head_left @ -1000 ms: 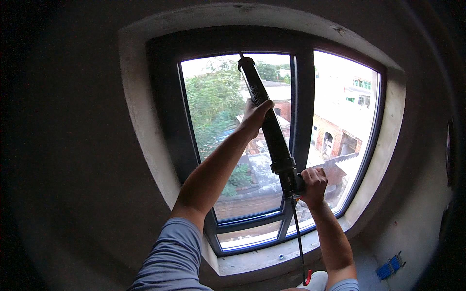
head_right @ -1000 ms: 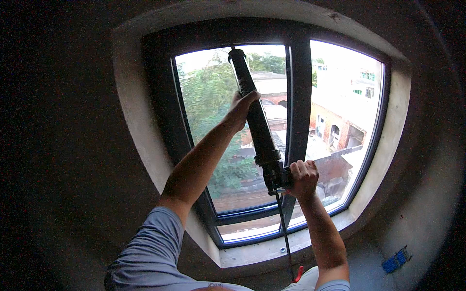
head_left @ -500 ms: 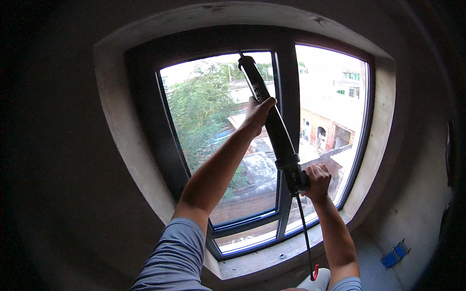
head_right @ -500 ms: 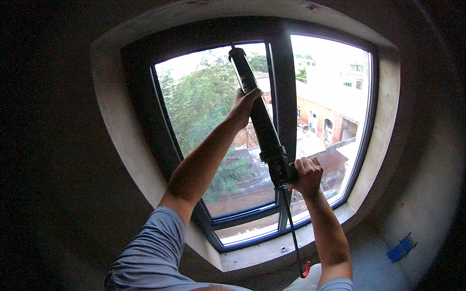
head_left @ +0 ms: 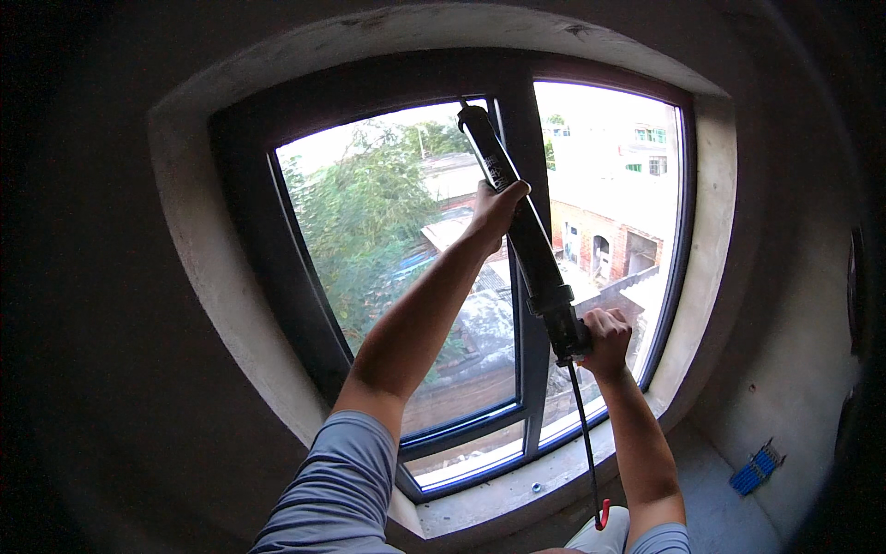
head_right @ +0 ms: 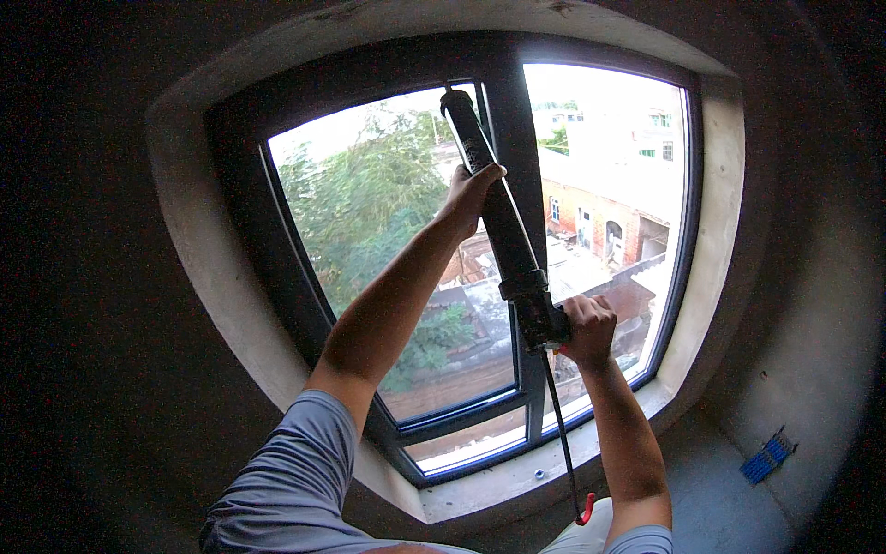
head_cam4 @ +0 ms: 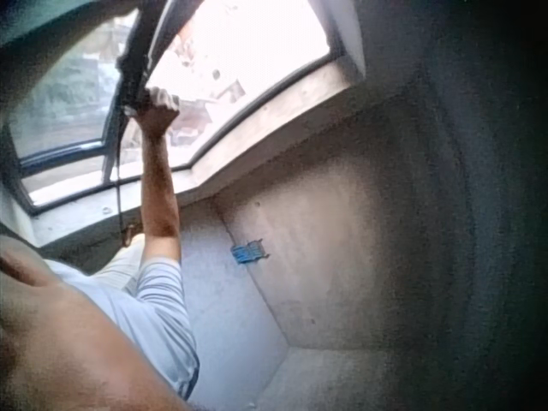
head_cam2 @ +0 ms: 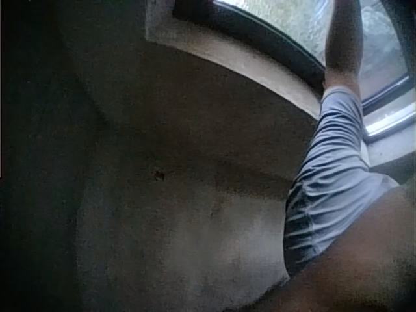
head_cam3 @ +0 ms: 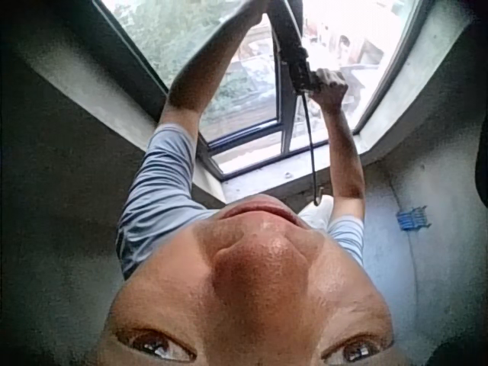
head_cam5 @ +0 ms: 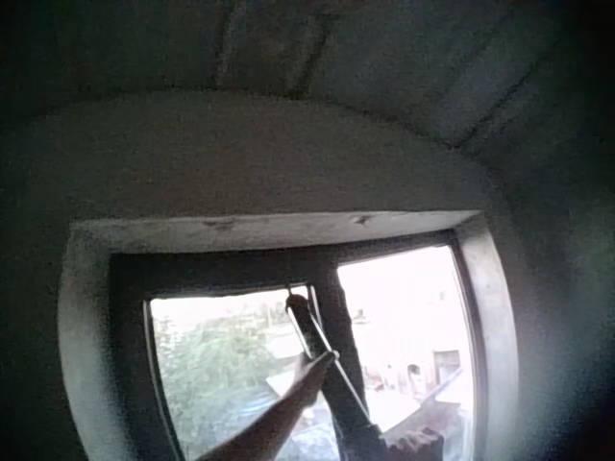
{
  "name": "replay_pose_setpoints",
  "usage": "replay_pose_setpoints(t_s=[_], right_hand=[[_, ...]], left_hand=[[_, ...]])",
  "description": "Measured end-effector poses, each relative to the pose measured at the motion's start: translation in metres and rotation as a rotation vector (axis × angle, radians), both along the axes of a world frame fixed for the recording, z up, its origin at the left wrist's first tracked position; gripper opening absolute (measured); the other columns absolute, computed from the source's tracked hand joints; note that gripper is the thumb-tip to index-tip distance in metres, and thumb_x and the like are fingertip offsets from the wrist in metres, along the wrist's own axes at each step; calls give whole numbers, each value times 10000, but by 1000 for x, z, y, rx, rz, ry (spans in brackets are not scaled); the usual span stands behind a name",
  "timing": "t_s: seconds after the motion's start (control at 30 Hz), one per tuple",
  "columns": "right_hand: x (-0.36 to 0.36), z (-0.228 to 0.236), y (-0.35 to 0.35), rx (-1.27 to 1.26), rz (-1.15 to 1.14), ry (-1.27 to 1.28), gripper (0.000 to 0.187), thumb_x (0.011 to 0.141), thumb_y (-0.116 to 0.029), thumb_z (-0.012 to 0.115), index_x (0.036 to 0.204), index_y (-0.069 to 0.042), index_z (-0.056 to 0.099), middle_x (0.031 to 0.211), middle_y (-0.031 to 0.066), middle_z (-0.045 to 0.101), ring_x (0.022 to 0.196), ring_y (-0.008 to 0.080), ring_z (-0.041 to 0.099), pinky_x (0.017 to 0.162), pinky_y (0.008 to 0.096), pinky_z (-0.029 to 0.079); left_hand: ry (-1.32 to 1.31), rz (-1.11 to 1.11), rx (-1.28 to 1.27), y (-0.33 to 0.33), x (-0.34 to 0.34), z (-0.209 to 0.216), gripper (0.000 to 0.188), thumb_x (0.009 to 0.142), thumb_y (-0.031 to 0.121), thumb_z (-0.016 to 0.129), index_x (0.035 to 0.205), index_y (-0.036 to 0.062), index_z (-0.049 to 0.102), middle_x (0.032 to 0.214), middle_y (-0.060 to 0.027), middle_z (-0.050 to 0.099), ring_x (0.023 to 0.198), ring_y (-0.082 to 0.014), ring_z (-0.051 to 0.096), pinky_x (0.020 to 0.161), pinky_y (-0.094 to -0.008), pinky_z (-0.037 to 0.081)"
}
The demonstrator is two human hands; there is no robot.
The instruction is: The person walks through a room under renovation, climbs a stepladder, and uses a caulking gun to apply sealant along the edges of a window frame. They prepare the tool, position it, and apply a continuous bead of sealant along the window perimeter.
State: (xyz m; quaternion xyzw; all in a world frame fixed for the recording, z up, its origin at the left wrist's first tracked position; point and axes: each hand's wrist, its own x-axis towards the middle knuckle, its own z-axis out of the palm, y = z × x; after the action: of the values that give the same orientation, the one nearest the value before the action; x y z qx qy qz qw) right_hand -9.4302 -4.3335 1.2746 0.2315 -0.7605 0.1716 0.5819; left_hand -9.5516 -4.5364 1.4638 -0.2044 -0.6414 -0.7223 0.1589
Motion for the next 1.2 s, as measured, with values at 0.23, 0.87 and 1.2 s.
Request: replay_pose_setpoints(t_s=[0.23,0.87,1.2], right_hand=[[-10,2,17,-19,-23,9,518,839,-551,662,680,-88,492,583,103,508,528,336,582,578,440,450],[16,11,3,-38,-228,-32,461,793,-489,731,894,-68,573,768,120,564,566,310,604,627,456,492],[44,18,-7,15,774,-648,987,879,-312,760,1614,-140,124,1199,247,655,980,389,711,814,453,599]], left_hand=[[-10,1,-15,22,-10,6,387,803,206,750,1060,17,531,852,-75,599,732,-190,616,656,-358,523],[-78,25,-197,37,-13,23,490,755,267,747,1106,-6,541,895,-114,600,784,-232,622,715,-389,528],[-86,-89,-338,1,-17,40,262,780,351,709,835,111,621,686,-14,547,582,-161,530,571,-326,431]])
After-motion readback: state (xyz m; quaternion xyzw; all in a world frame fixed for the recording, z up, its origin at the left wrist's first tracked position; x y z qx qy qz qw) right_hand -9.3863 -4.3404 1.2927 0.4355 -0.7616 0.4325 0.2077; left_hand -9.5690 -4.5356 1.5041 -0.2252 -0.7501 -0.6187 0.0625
